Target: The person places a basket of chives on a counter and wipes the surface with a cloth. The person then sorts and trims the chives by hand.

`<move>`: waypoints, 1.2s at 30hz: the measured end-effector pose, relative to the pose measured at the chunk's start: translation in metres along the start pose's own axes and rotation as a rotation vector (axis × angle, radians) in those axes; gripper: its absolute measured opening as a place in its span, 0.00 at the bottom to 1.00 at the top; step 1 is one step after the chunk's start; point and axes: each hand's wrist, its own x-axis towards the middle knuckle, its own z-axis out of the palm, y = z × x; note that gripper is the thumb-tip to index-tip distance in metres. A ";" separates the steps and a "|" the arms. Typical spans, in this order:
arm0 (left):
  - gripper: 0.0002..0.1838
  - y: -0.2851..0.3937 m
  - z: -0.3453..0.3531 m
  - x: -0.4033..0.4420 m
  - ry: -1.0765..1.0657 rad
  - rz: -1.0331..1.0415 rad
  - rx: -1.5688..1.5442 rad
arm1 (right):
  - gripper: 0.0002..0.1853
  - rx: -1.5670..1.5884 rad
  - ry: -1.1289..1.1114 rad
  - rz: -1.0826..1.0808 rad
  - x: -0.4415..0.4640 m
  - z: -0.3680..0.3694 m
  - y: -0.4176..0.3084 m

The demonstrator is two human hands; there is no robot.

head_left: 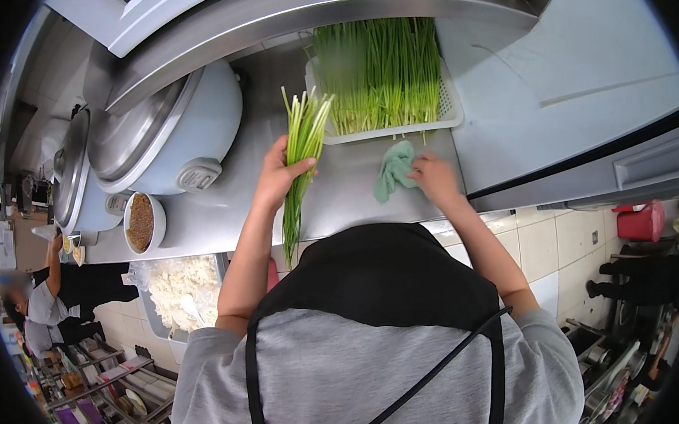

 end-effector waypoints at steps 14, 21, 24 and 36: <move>0.20 0.006 0.048 0.006 -0.217 -0.080 -0.186 | 0.09 1.187 0.035 0.093 0.041 -0.032 -0.084; 0.18 -0.011 0.057 0.010 -0.244 -0.002 -0.002 | 0.08 0.484 0.606 -0.250 0.042 -0.054 -0.091; 0.18 -0.013 0.059 0.010 -0.215 0.087 0.239 | 0.08 0.265 0.546 -0.267 0.045 -0.048 -0.089; 0.17 -0.020 0.051 0.016 -0.259 -0.024 0.148 | 0.04 0.343 0.489 -0.180 0.036 -0.078 -0.071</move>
